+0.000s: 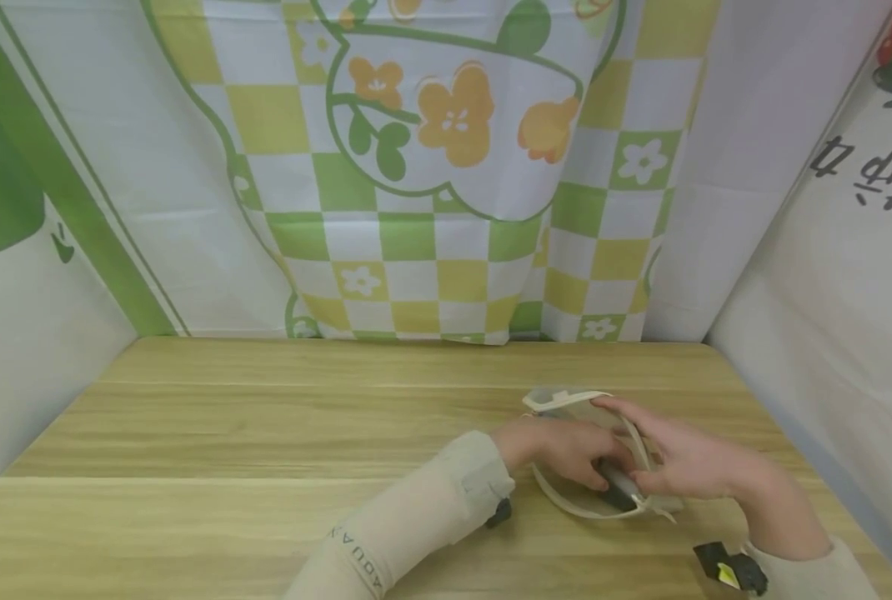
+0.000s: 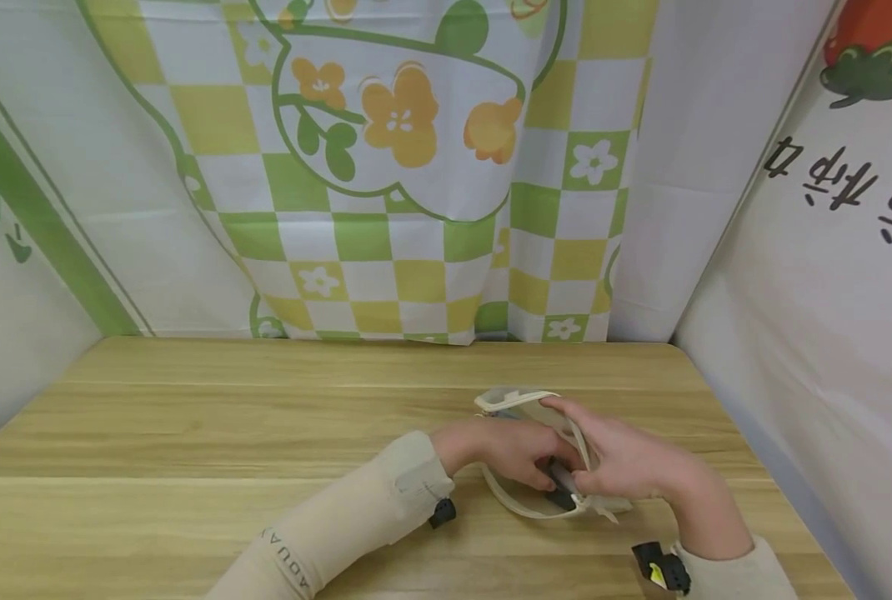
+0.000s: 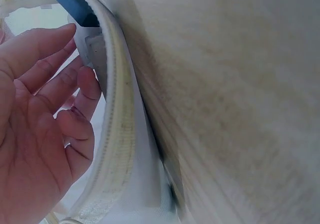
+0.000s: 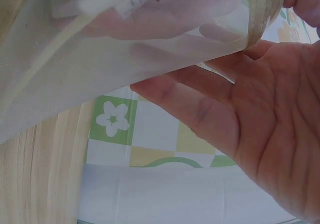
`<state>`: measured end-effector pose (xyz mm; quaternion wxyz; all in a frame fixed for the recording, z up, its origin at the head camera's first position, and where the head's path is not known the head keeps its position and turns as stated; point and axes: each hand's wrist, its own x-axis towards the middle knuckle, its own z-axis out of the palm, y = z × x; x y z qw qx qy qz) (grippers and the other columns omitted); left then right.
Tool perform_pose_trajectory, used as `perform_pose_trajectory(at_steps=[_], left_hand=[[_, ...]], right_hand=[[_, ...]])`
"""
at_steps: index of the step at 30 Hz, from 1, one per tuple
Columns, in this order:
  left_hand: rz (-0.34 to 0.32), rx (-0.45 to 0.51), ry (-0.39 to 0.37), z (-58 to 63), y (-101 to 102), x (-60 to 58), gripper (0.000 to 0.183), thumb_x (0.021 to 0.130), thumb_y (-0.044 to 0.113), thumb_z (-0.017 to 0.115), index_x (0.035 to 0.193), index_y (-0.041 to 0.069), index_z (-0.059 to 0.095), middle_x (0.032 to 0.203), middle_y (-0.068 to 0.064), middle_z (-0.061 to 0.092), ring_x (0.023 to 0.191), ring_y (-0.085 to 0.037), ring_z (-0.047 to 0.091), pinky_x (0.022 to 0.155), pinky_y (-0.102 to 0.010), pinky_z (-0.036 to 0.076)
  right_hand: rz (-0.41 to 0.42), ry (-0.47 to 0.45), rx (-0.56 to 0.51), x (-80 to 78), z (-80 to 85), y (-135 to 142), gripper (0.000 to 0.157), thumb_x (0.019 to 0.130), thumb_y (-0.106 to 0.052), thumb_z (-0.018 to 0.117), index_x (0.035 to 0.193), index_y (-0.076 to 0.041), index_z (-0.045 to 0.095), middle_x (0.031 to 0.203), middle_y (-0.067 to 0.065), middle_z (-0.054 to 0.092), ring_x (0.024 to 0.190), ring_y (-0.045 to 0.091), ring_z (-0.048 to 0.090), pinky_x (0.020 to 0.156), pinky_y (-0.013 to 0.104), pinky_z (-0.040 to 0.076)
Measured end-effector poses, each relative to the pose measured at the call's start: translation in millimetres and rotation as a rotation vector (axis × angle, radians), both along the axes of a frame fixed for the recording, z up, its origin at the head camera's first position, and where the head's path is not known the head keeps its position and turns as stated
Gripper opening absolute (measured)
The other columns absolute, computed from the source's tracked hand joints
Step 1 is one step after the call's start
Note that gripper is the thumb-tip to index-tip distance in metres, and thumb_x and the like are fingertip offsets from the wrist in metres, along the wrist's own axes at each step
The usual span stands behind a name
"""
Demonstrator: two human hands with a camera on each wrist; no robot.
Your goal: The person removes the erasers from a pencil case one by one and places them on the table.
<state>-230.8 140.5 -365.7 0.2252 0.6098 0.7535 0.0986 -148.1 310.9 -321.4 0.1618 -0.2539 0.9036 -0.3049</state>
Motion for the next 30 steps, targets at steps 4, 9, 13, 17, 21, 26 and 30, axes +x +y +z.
perform_pose_trajectory(at_steps=[4,9,13,17,21,26,30], left_hand=[[-0.006,0.014,-0.015,-1.0,1.2,-0.8,0.038,0.095,0.01,0.063,0.133,0.012,0.061,0.129,0.005,0.065,0.108,0.002,0.054,0.095,-0.007,0.038],[0.002,0.023,-0.027,-0.5,2.5,-1.8,0.035,0.094,0.009,0.064,0.129,0.012,0.064,0.125,0.006,0.066,0.109,0.001,0.055,0.093,-0.008,0.039],[0.004,0.033,-0.025,-0.1,2.4,-2.1,0.034,0.093,0.009,0.065,0.127,0.013,0.065,0.125,0.005,0.065,0.114,-0.001,0.056,0.094,-0.009,0.04],[0.005,0.039,-0.022,-0.2,1.9,-1.9,0.035,0.093,0.01,0.066,0.128,0.013,0.064,0.126,0.005,0.064,0.116,-0.002,0.055,0.096,-0.009,0.039],[0.013,0.036,-0.027,0.3,1.7,-1.5,0.035,0.093,0.015,0.068,0.128,0.013,0.065,0.128,0.004,0.064,0.117,-0.002,0.055,0.098,-0.009,0.039],[0.006,0.039,-0.028,0.9,0.9,-0.7,0.035,0.092,0.018,0.071,0.126,0.013,0.066,0.127,0.004,0.064,0.116,-0.001,0.056,0.097,-0.008,0.039],[-0.01,0.05,-0.02,1.2,-0.6,-0.2,0.036,0.091,0.018,0.072,0.126,0.012,0.066,0.126,0.003,0.065,0.117,-0.002,0.056,0.099,-0.008,0.038]], right_hand=[[-0.002,-0.006,0.001,-0.2,-0.2,-0.1,0.087,0.088,-0.012,0.068,0.157,-0.009,0.017,0.158,0.032,0.022,0.087,0.013,0.056,0.079,0.047,0.052],[-0.006,-0.011,-0.01,0.2,-0.8,0.5,0.087,0.088,-0.013,0.069,0.157,-0.009,0.016,0.159,0.032,0.019,0.1,0.024,0.056,0.082,0.054,0.053],[-0.005,-0.005,-0.013,0.7,-0.7,0.5,0.087,0.088,-0.013,0.069,0.157,-0.009,0.017,0.159,0.031,0.02,0.106,0.027,0.055,0.082,0.055,0.053],[-0.003,-0.006,-0.003,0.3,-0.4,0.4,0.089,0.086,-0.01,0.069,0.157,-0.009,0.016,0.158,0.031,0.021,0.088,0.014,0.056,0.078,0.043,0.052],[-0.005,-0.021,-0.008,-0.1,-0.7,0.4,0.091,0.084,-0.007,0.068,0.158,-0.009,0.015,0.157,0.032,0.023,0.067,0.004,0.049,0.073,0.032,0.047],[-0.011,-0.03,-0.017,-0.4,-1.1,0.0,0.09,0.084,-0.006,0.067,0.158,-0.011,0.015,0.154,0.032,0.029,0.064,0.005,0.047,0.07,0.032,0.047],[-0.008,-0.016,-0.014,-0.5,-0.9,-0.3,0.087,0.087,-0.011,0.068,0.157,-0.011,0.016,0.155,0.032,0.027,0.097,0.022,0.057,0.079,0.047,0.052]])
